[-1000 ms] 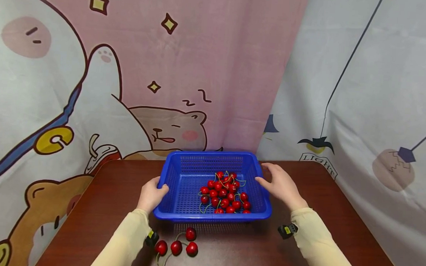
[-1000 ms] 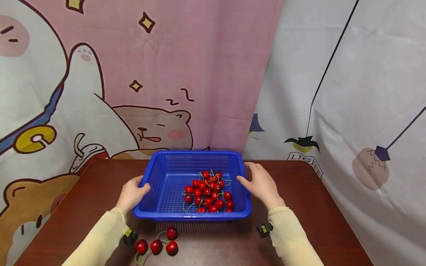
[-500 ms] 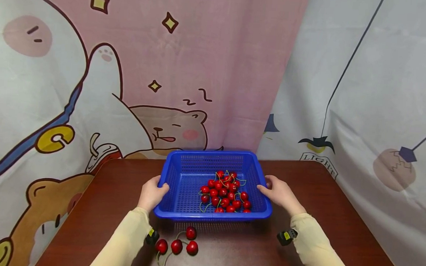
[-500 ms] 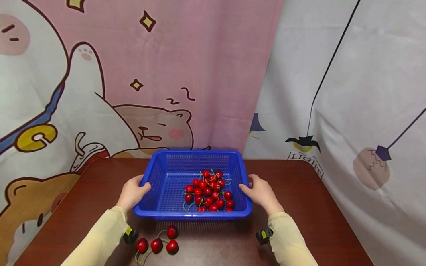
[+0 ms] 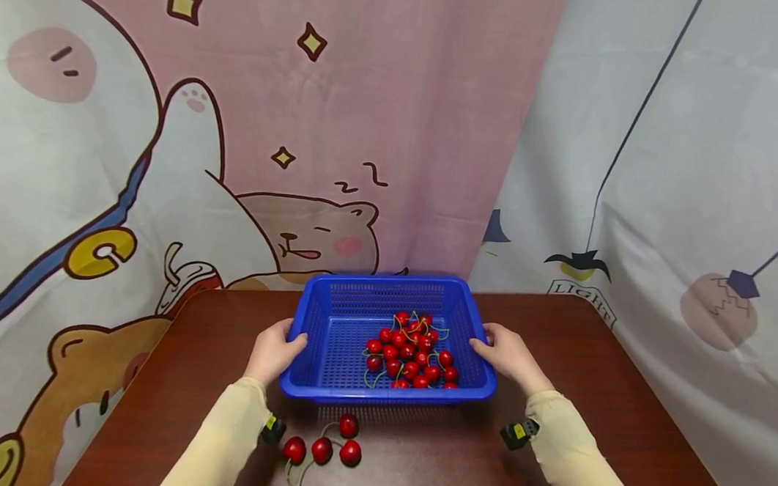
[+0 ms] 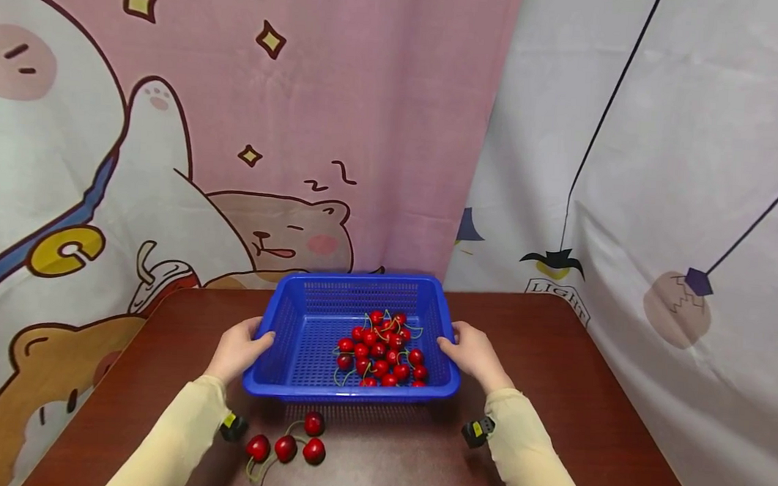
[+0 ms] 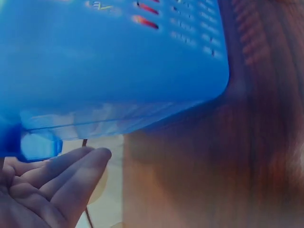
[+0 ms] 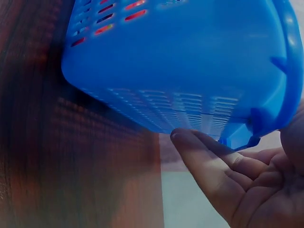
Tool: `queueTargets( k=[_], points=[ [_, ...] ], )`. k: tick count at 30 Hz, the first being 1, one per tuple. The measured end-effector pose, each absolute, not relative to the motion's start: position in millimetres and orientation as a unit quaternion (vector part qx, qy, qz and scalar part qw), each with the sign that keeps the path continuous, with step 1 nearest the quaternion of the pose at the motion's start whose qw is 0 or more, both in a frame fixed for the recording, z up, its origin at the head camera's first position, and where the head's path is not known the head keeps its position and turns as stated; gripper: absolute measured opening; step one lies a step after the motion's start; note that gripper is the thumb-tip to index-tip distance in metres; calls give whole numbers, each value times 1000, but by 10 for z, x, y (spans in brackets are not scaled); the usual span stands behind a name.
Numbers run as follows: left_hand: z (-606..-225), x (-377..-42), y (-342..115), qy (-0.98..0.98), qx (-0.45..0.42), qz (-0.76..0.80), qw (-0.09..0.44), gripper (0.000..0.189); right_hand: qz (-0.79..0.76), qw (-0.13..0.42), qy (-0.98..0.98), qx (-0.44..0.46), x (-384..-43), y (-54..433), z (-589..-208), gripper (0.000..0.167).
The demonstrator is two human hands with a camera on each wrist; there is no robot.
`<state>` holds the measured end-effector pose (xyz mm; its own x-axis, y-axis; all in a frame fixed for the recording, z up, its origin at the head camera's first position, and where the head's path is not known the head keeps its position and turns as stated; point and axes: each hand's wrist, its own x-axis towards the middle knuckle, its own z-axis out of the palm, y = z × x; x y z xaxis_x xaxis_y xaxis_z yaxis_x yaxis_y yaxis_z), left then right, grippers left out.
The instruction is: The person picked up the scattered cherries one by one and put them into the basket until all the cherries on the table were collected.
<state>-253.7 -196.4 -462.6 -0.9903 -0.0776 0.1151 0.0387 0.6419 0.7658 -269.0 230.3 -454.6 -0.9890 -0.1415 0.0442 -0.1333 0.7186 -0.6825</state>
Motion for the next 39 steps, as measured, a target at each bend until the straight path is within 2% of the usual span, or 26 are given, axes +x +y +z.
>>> queueTargets(
  k=[5, 19, 31, 39],
  points=[
    [-4537, -2468, -2008, -910, 10, -408, 71, 63, -378, 8, 924, -61, -2702, 2289, -4579, 48],
    [-4426, -2081, -2214, -911, 6, -406, 70, 64, -394, 13, 917, -66, -2697, 2267, -4572, 46],
    [-4535, -1722, -2320, -921, -8, -384, 67, 59, -387, 18, 920, -65, -2696, 2272, -4577, 46],
    [-4704, -1439, -2291, -918, -49, -373, 129, 40, -384, 19, 921, -67, -2691, 2276, -4567, 47]
  ],
)
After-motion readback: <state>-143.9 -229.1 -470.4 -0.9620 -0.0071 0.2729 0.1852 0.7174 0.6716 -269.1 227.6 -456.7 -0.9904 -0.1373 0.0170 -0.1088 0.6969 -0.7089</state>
